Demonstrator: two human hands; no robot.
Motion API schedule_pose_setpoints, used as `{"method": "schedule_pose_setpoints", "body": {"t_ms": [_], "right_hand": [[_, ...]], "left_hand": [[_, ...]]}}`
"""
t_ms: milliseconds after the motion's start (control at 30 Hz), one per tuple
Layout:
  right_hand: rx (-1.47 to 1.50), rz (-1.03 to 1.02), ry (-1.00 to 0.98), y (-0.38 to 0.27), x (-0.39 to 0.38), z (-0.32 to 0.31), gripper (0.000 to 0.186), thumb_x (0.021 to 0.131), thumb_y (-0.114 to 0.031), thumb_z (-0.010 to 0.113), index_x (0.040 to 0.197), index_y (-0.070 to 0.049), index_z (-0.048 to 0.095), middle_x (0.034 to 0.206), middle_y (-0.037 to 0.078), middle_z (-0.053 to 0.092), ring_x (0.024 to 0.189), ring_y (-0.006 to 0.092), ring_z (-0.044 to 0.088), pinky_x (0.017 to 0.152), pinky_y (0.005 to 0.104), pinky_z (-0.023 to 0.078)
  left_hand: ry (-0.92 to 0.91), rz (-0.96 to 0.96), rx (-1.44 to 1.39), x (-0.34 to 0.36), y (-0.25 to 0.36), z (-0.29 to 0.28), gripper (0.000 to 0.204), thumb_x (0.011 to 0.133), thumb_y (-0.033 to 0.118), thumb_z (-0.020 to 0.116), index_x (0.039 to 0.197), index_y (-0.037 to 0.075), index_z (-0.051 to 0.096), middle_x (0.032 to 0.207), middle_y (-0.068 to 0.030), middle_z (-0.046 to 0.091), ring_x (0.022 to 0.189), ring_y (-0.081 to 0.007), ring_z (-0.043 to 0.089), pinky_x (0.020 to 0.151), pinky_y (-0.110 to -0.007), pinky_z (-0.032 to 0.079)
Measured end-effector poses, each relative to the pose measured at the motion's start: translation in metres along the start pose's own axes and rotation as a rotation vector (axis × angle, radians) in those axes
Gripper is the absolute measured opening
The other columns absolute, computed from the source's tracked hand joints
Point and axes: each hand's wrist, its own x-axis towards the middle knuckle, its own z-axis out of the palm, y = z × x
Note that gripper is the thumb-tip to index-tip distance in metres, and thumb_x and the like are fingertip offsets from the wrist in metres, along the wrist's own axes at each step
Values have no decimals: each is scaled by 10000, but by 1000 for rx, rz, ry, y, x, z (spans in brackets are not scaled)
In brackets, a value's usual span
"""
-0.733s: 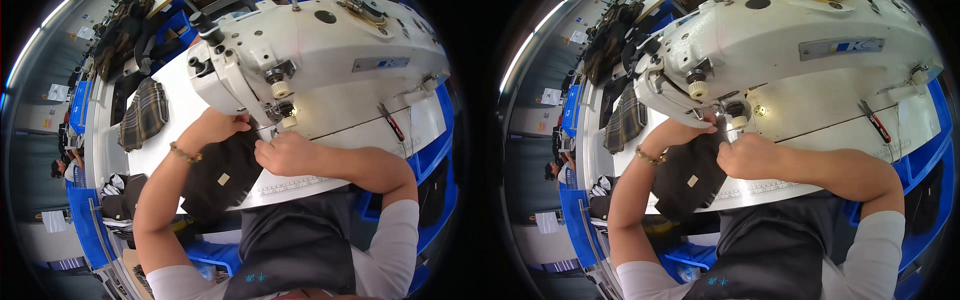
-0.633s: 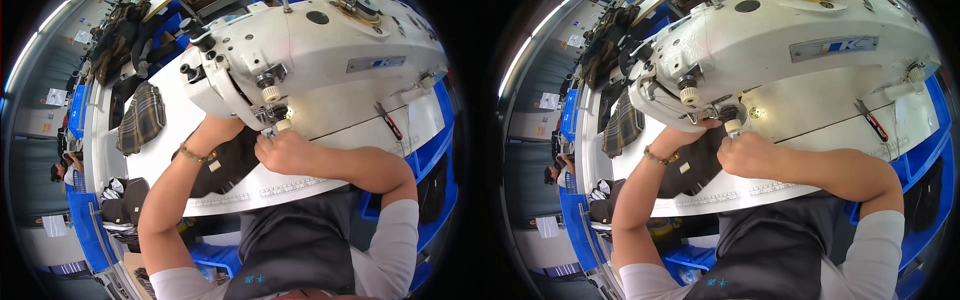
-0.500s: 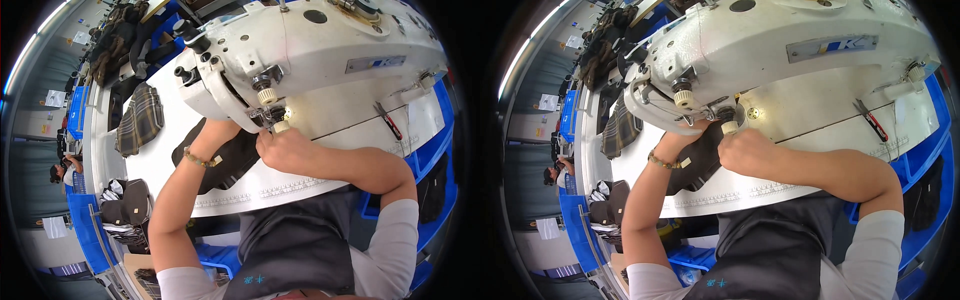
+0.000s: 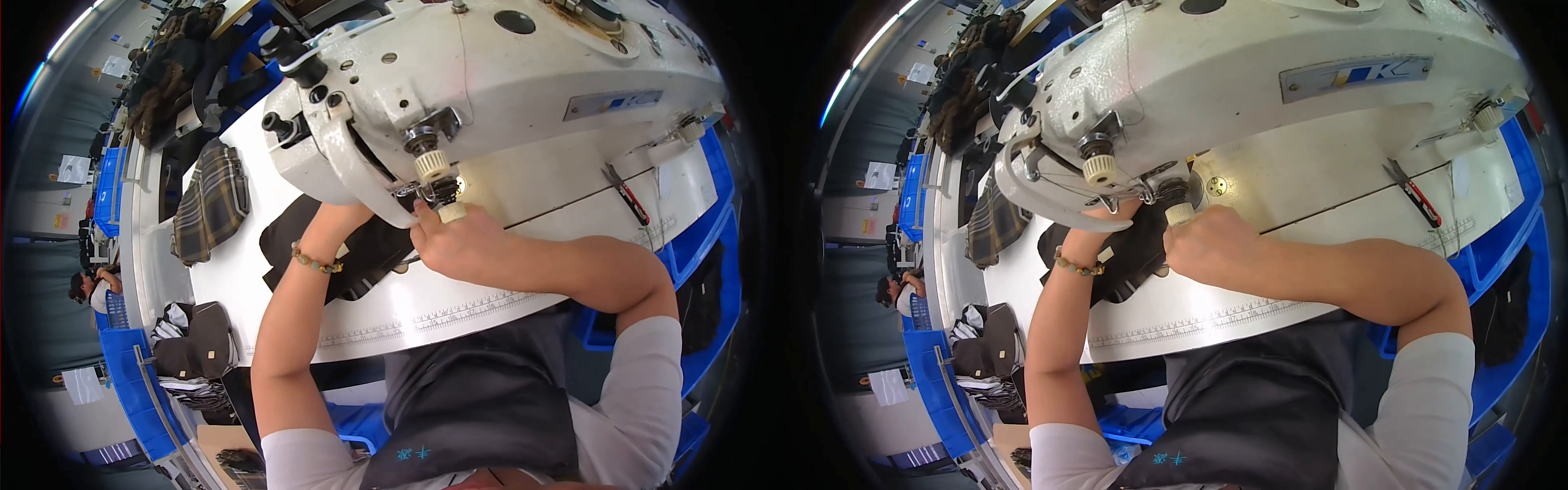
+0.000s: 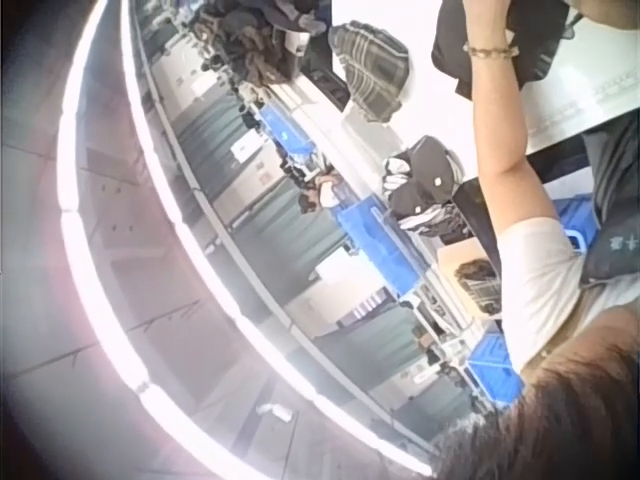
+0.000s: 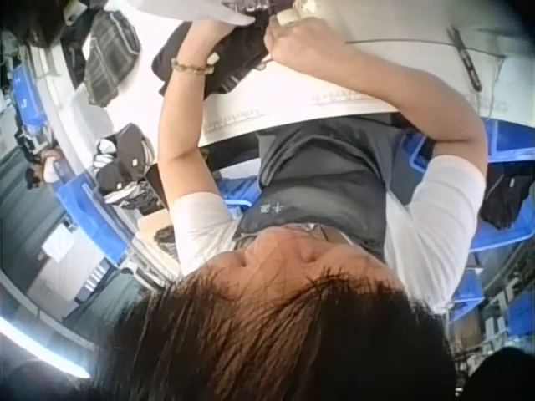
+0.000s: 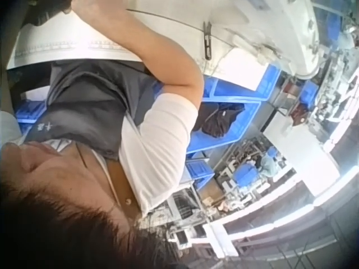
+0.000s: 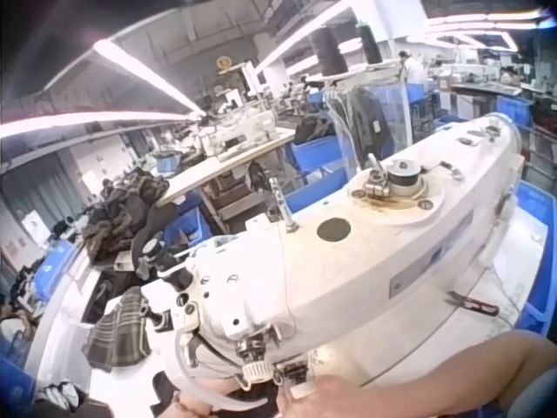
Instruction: Sewing fabric parts using an industrial sewing machine in a workshop setting.
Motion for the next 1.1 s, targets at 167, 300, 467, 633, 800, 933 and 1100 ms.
{"method": "schedule_pose_setpoints", "body": {"t_ms": [167,300,467,633,800,933,1100], "right_hand": [[-16,13,-19,-1,1,0,171,732,-123,619,848,-9,674,1078,239,693,576,218,676,436,327,500],[36,28,189,1,1,6,122,621,-141,671,669,-40,620,517,45,565,475,202,612,417,339,466],[-52,-6,-24,3,-3,1,183,747,-116,611,894,-29,679,1027,161,711,683,151,696,446,308,474],[29,-54,139,0,-2,-14,140,642,-150,675,710,-36,628,645,93,632,479,195,613,407,310,451],[108,-110,213,-9,-3,-11,158,679,-132,656,765,-3,629,775,173,663,490,180,619,402,291,457],[183,-72,154,-9,-5,-11,188,707,-119,638,819,32,644,882,249,685,500,174,634,406,299,479],[112,-128,132,-15,-7,-7,269,710,-114,626,895,75,671,943,325,679,496,193,647,402,295,485]], "left_hand": [[157,56,150,-12,1,5,181,870,107,602,1037,60,653,985,-151,666,916,-298,646,802,-387,507],[246,-145,229,-26,51,-25,258,806,112,695,1057,65,667,1030,-150,676,953,-327,654,841,-430,503],[-27,-10,36,-48,92,-52,427,730,15,670,1154,55,637,1132,-139,657,1024,-329,632,873,-433,489],[-221,-54,22,-49,86,-58,576,687,-68,607,1253,37,595,1263,-135,609,1188,-345,559,1011,-419,450],[-242,53,-154,-56,67,-60,615,692,-92,585,1294,35,587,1342,-139,575,1295,-373,483,1076,-432,409],[-219,56,-203,-55,68,-59,629,695,-110,578,1306,36,586,1352,-140,572,1323,-371,464,1107,-428,384],[-72,-14,58,-49,68,-38,497,706,-75,608,1180,67,648,1177,-100,666,1081,-302,620,915,-414,486]]}}
